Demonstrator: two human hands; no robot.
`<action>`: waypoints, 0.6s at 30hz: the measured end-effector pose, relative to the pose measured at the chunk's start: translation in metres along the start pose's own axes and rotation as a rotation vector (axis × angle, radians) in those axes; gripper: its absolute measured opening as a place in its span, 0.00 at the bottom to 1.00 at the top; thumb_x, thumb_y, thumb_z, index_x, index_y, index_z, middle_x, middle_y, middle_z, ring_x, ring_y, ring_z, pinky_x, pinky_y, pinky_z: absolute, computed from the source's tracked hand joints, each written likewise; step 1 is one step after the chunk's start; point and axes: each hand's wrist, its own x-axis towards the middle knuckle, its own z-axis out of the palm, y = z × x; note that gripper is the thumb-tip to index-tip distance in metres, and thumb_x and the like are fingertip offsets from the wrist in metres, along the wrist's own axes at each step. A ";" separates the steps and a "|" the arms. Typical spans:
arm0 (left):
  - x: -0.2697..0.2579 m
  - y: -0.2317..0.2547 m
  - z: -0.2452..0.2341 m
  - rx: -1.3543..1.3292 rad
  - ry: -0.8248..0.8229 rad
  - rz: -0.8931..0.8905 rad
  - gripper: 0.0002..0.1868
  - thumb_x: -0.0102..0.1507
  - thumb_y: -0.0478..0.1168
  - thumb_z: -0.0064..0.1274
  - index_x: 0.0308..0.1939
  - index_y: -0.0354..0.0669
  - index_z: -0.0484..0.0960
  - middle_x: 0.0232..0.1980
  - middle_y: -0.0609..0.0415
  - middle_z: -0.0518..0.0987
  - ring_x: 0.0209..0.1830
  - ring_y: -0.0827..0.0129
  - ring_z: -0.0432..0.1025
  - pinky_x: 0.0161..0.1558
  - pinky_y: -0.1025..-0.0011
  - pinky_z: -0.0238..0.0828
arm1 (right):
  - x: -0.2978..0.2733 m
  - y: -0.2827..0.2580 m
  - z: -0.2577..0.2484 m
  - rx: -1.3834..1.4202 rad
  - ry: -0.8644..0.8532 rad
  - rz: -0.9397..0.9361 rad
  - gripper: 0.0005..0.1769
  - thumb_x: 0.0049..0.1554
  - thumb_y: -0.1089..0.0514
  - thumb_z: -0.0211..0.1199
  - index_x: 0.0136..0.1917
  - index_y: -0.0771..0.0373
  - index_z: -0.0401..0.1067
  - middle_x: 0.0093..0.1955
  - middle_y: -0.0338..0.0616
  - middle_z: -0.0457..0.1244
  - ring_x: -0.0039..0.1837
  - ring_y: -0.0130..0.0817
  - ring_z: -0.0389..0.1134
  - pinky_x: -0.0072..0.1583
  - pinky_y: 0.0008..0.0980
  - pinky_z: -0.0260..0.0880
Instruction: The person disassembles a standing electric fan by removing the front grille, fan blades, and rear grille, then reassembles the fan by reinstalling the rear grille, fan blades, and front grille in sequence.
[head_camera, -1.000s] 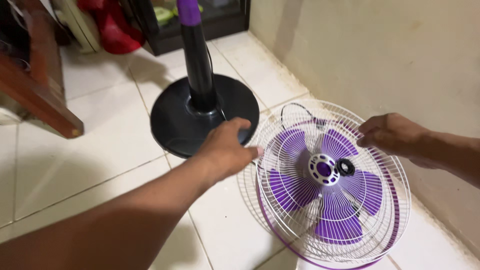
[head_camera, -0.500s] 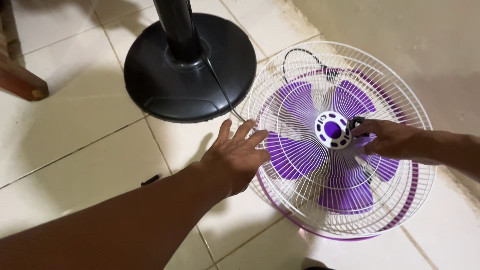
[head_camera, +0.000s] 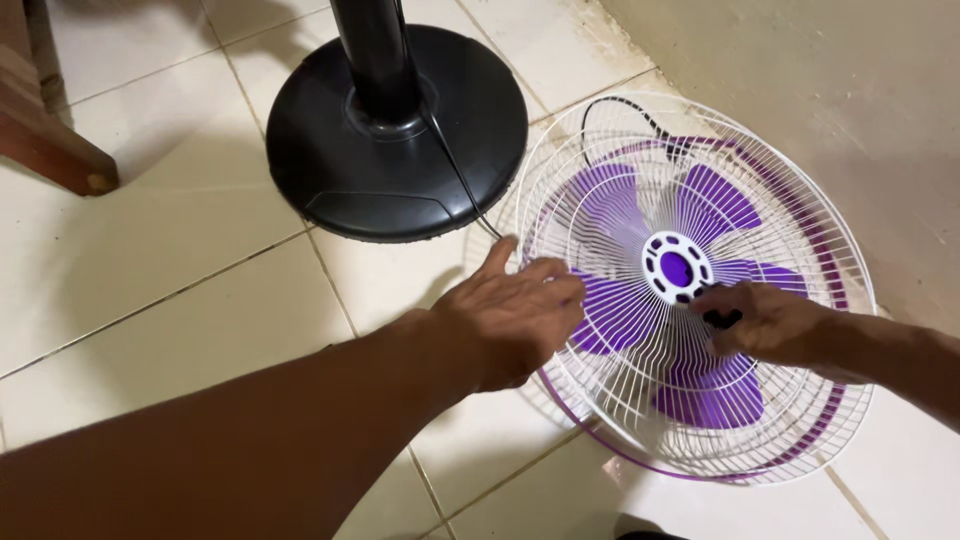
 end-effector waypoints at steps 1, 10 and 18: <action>-0.002 0.003 -0.003 0.002 -0.067 -0.017 0.23 0.61 0.26 0.44 0.59 0.45 0.73 0.70 0.56 0.65 0.77 0.65 0.51 0.77 0.40 0.30 | -0.003 -0.004 0.001 -0.020 0.001 -0.005 0.27 0.57 0.53 0.65 0.70 0.52 0.69 0.70 0.47 0.62 0.72 0.43 0.64 0.76 0.46 0.64; -0.030 0.003 -0.039 -0.170 0.145 -0.051 0.16 0.65 0.36 0.46 0.57 0.43 0.72 0.57 0.53 0.70 0.64 0.64 0.63 0.70 0.53 0.52 | -0.029 -0.048 -0.002 -0.038 0.340 -0.112 0.18 0.59 0.60 0.65 0.62 0.60 0.72 0.61 0.48 0.69 0.63 0.40 0.70 0.69 0.41 0.68; -0.064 0.007 -0.071 -0.076 0.458 0.131 0.09 0.62 0.32 0.48 0.46 0.41 0.76 0.49 0.51 0.73 0.56 0.60 0.69 0.59 0.60 0.64 | -0.079 -0.081 -0.014 0.243 0.448 -0.120 0.07 0.67 0.59 0.54 0.57 0.63 0.66 0.47 0.54 0.67 0.44 0.42 0.69 0.46 0.42 0.73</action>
